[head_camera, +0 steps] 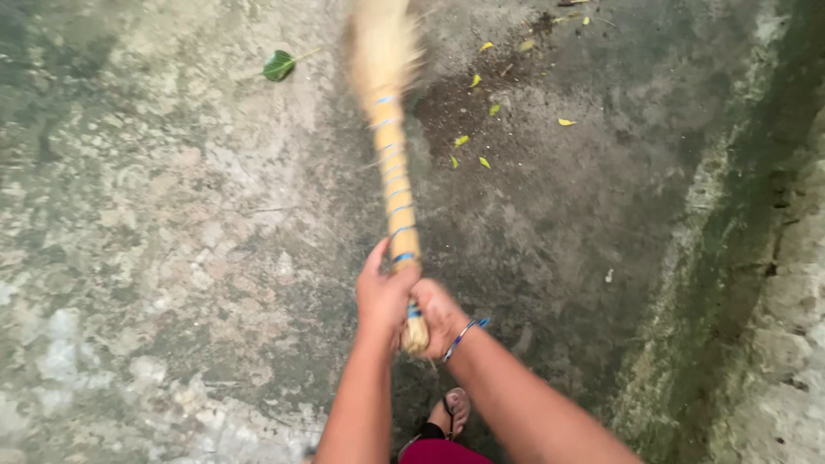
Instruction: The person sweeps a concrete floor by hand using a bundle broom, gathering leaves and debris into a pile.
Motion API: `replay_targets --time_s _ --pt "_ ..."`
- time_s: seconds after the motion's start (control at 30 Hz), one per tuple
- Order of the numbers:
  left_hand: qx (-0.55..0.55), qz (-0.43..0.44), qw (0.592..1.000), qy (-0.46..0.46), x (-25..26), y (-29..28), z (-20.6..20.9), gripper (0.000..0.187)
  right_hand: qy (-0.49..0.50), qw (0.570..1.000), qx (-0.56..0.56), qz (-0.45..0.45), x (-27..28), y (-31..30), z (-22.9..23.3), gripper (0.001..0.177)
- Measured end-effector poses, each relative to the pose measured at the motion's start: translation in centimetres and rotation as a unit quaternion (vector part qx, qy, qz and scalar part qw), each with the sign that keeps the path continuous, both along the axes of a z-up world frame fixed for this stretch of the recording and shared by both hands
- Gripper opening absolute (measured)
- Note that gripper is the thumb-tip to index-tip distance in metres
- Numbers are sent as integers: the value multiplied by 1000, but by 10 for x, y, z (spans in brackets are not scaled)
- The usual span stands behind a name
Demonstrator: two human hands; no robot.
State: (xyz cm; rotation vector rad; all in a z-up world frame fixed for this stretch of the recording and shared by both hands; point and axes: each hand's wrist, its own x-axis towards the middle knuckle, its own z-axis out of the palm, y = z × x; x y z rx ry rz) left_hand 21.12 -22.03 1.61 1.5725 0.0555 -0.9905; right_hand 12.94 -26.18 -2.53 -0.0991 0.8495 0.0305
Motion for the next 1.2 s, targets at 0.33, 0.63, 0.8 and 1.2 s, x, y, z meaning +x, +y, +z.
replay_targets --time_s 0.33,0.63,0.8,1.2 --pt "292 -164 937 -102 24 10 -43 31 -68 991 111 -37 -12 21 -85 27" --pt "13 -215 973 80 200 11 -34 60 69 979 -33 -189 172 47 -26 14" --pt "20 -141 990 18 315 91 15 53 -3 994 13 -111 291 106 33 15" --pt "144 144 976 79 421 226 37 35 -1 983 173 63 425 207 -1 15"
